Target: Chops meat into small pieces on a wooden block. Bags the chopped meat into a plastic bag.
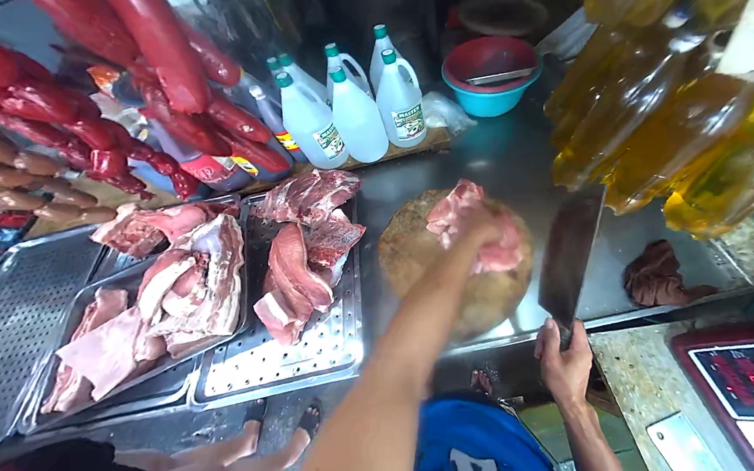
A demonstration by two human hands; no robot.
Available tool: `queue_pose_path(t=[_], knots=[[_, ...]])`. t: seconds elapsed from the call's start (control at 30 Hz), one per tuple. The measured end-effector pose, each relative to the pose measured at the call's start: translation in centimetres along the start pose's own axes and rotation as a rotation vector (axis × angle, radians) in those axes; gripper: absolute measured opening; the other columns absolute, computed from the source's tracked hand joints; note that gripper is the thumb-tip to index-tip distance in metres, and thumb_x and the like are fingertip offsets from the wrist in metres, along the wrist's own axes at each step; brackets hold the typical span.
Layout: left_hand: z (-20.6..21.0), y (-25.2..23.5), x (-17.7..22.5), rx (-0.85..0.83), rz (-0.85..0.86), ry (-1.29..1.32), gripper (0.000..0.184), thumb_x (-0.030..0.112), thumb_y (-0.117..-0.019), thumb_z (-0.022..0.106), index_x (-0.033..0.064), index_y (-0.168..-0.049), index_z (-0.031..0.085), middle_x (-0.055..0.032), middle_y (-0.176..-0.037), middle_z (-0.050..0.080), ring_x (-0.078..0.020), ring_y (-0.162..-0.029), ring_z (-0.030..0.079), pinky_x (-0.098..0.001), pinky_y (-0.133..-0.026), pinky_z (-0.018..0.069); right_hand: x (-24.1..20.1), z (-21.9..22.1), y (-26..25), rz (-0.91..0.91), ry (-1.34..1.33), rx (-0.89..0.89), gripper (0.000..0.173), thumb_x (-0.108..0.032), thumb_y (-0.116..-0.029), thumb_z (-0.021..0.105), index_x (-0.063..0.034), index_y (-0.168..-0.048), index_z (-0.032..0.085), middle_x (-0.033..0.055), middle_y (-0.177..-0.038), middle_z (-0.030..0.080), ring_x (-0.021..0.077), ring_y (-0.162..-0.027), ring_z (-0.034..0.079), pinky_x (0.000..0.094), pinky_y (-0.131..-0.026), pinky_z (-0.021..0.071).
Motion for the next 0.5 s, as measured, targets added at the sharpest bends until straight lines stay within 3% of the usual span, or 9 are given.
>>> queue_pose_path(t=[0.07,0.13,0.2,0.27,0.37,0.5], knots=[[0.2,-0.8,0.0,-0.037,0.028,-0.015,0.113,0.040,-0.0750,0.087,-0.0091,-0.154,0.024,-0.0372,-0.147,0.042,-0.0503,-0.128,0.054,-0.0655,-0.099,0.0490,-0.3,-0.9,0.3,-0.005,0.002,-0.007,0.033,-0.031,-0.1017,0.052,0.0007,-0.109,0.058,-0.0031,-0.063,0.059,0.0059,-0.046,0.057,0.0262,-0.043,0.0526],[0.0,-0.9,0.7,-0.077,0.118,-0.028,0.094,0.037,-0.0747,0.088,-0.0049,-0.147,0.045,-0.0308,-0.138,0.056,-0.0455,-0.126,0.057,-0.0649,-0.101,0.0472,-0.1,-1.7,1.0,-0.003,0.019,-0.004,0.033,-0.033,-0.1016,0.052,-0.0003,-0.107,0.058,-0.0039,-0.062,0.059,0.0051,-0.045,0.056,0.0249,-0.042,0.0517],[0.4,-0.9,1.7,-0.140,0.192,-0.110,0.083,0.037,-0.0745,0.089,0.0035,-0.142,0.055,-0.0246,-0.138,0.059,-0.0406,-0.128,0.057,-0.0629,-0.103,0.0461,0.4,-2.4,2.0,-0.001,0.027,-0.010,0.034,-0.034,-0.1017,0.052,-0.0005,-0.109,0.058,-0.0046,-0.062,0.059,0.0046,-0.045,0.056,0.0242,-0.041,0.0516],[0.9,-0.7,2.2,-0.206,0.202,-0.221,0.073,0.044,-0.0762,0.087,0.0014,-0.131,0.065,-0.0245,-0.137,0.060,-0.0405,-0.129,0.055,-0.0638,-0.104,0.0441,1.0,-2.8,2.8,0.007,0.023,-0.007,0.033,-0.031,-0.1014,0.052,-0.0001,-0.110,0.058,-0.0048,-0.063,0.060,0.0042,-0.044,0.056,0.0234,-0.041,0.0516],[1.5,0.1,2.3,-0.292,0.187,-0.287,0.066,0.052,-0.0825,0.079,-0.0008,-0.121,0.070,-0.0243,-0.133,0.062,-0.0397,-0.128,0.056,-0.0643,-0.104,0.0432,1.8,-3.6,4.2,0.059,0.015,0.006,0.030,-0.029,-0.1011,0.052,-0.0003,-0.108,0.057,-0.0046,-0.063,0.060,0.0044,-0.044,0.056,0.0229,-0.041,0.0518],[2.2,0.8,2.8,-0.305,0.279,-0.074,0.055,0.042,-0.0867,0.078,0.0028,-0.124,0.069,-0.0213,-0.125,0.067,-0.0367,-0.120,0.062,-0.0630,-0.099,0.0473,1.9,-4.7,5.6,0.108,0.004,0.005,0.033,-0.028,-0.1012,0.051,0.0038,-0.109,0.056,-0.0035,-0.063,0.060,0.0047,-0.046,0.058,0.0232,-0.044,0.0541]])
Point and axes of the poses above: each hand's wrist, its own y-axis away from the middle knuckle, its own z-axis out of the palm, x = y × z, the point moved 9 cm from there along -y, towards the middle knuckle
